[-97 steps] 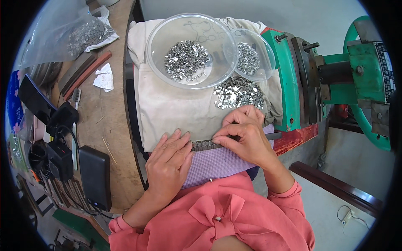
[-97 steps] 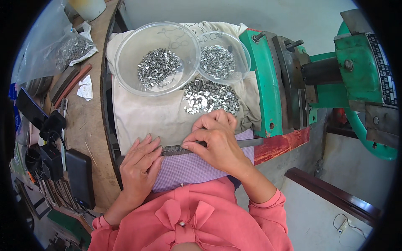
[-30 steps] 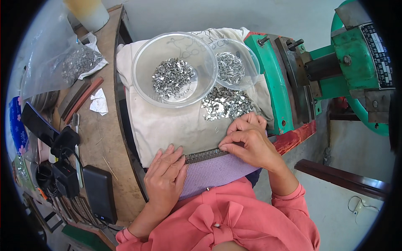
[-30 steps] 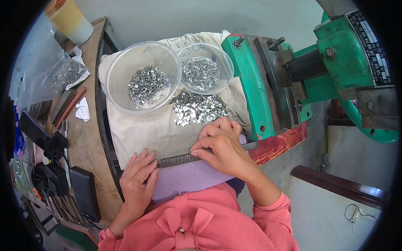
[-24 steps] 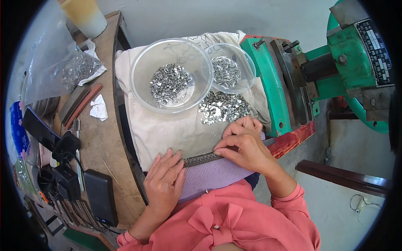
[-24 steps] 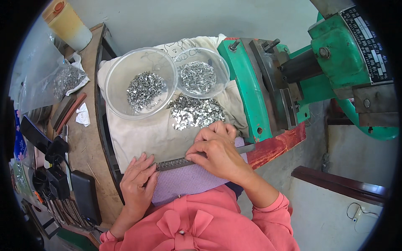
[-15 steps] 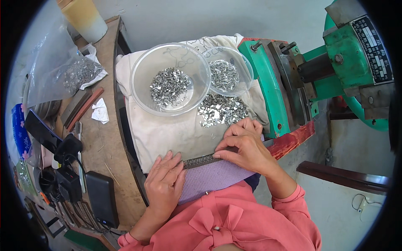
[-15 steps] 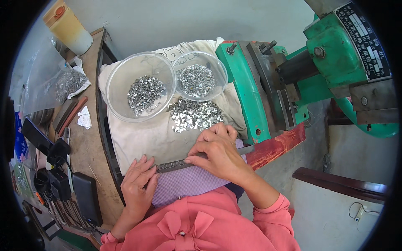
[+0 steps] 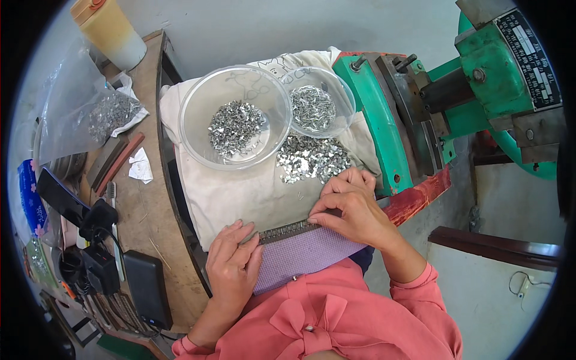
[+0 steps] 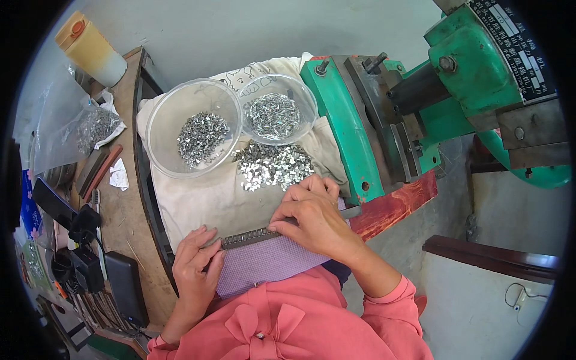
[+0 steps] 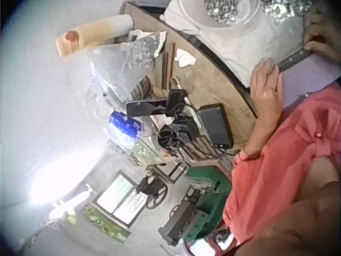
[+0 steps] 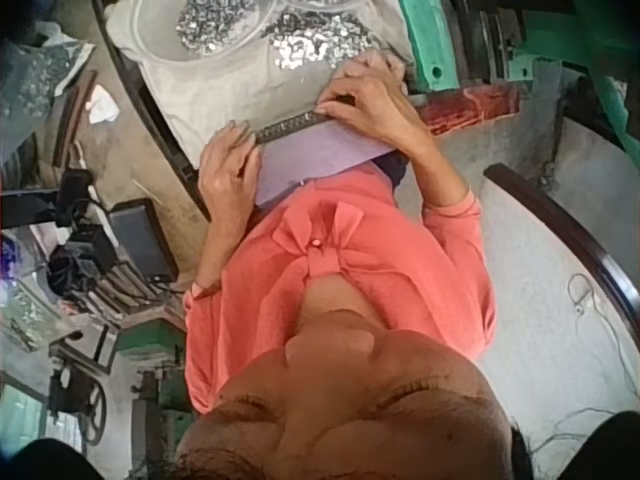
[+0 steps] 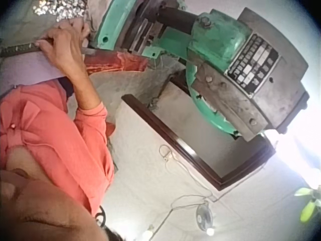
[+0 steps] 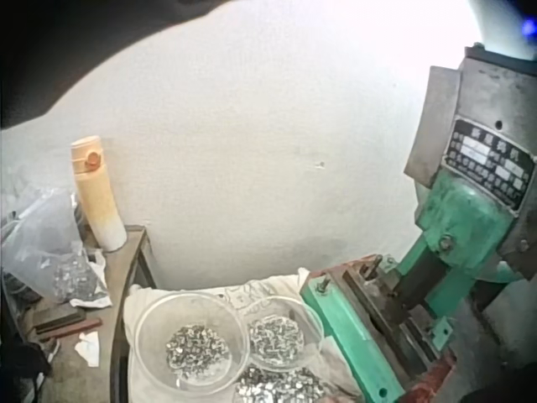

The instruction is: The person assembles small metal components by hand, placing them into a purple grid-like holder. They then use a green manual press machine to process the assembled components. The person repeats this cycle of assembly and pressing throughout the video.

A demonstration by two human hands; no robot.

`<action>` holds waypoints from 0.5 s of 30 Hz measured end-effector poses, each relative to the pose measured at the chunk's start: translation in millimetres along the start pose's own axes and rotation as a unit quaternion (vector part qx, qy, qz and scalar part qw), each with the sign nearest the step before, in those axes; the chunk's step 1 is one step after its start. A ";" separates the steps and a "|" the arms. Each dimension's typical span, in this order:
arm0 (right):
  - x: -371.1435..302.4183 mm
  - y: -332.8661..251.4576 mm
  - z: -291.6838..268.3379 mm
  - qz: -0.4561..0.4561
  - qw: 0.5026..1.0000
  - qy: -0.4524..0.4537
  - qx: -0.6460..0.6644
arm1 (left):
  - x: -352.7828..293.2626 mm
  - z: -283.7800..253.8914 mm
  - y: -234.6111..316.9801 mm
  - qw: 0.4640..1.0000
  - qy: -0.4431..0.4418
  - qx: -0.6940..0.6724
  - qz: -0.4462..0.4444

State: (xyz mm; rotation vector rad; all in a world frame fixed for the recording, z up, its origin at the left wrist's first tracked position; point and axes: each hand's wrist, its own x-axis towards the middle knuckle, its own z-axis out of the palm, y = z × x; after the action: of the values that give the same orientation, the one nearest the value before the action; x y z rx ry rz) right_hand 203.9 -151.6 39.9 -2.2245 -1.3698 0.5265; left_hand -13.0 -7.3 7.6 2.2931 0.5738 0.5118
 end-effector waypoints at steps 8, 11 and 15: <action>-3.4 7.5 -3.6 0.009 1.000 -0.011 0.001 | 1.7 0.5 -1.0 1.000 0.015 0.017 0.002; -3.4 8.8 -2.7 0.006 1.000 -0.013 -0.001 | 1.7 -0.6 -0.4 1.000 0.012 0.011 -0.004; -2.7 6.7 -3.8 0.007 1.000 -0.016 0.005 | 3.6 -1.4 0.4 1.000 0.003 0.005 -0.010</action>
State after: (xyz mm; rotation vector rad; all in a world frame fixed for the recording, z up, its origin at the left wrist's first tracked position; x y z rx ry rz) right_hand 209.7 -157.4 39.4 -2.2280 -1.3666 0.5735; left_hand -10.6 -4.8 9.6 2.2933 0.6022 0.5085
